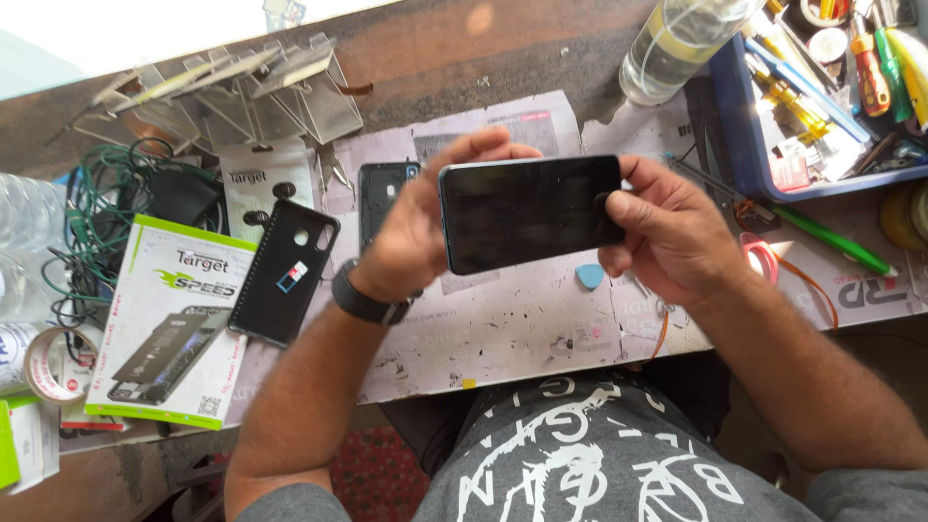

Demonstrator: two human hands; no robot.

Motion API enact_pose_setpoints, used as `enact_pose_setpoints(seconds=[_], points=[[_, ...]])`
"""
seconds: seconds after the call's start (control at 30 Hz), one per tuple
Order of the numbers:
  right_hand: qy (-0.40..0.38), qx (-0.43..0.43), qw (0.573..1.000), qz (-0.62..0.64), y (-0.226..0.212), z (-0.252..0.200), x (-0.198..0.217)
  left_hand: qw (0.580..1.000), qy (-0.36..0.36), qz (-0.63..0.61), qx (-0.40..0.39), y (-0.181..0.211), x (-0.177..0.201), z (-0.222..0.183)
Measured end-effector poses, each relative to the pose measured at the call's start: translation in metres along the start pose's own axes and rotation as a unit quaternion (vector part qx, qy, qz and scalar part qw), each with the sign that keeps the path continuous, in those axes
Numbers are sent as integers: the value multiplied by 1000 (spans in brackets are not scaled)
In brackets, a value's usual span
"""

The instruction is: The person uses a plastic pry tool to separate the back cover of a blue smartphone along its edges. They repeatedly insert the tool into the seam and work around the perimeter to loosen the cover. The person then uses a screwdriver to remove screws from the internal frame. The back cover remains partially detached by the end of the clip.

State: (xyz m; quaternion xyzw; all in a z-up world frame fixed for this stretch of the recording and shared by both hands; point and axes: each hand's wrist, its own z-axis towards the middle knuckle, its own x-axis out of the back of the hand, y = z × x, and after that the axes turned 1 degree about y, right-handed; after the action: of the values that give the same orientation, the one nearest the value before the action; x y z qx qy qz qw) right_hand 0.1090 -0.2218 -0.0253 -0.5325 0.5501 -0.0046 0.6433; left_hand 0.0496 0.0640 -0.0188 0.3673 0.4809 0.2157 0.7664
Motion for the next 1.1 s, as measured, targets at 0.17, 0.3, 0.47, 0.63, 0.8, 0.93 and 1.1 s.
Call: enact_pose_setpoints(seconds=[0.17,0.3,0.47,0.63,0.8,0.93,1.1], points=[[-52,17,998,-44,-7,7,-2,984,56,-92,142,-7,7,0],[-55,25,982,-176,-14,11,-12,960,-39,-182,209,-18,-1,-5],[-51,25,941,-334,-20,22,-15,953,-33,-197,227,-15,-4,-5],[16,184,686,-704,-25,7,-20,985,28,-32,165,-12,-11,-2],[-25,100,559,-823,-9,-27,-37,972,157,-25,172,-17,-14,3],[-11,37,550,-834,5,-30,-37,972,175,17,156,-24,-13,2],[-1,51,562,-826,7,-28,-34,965,202,2,166,-33,-12,4]])
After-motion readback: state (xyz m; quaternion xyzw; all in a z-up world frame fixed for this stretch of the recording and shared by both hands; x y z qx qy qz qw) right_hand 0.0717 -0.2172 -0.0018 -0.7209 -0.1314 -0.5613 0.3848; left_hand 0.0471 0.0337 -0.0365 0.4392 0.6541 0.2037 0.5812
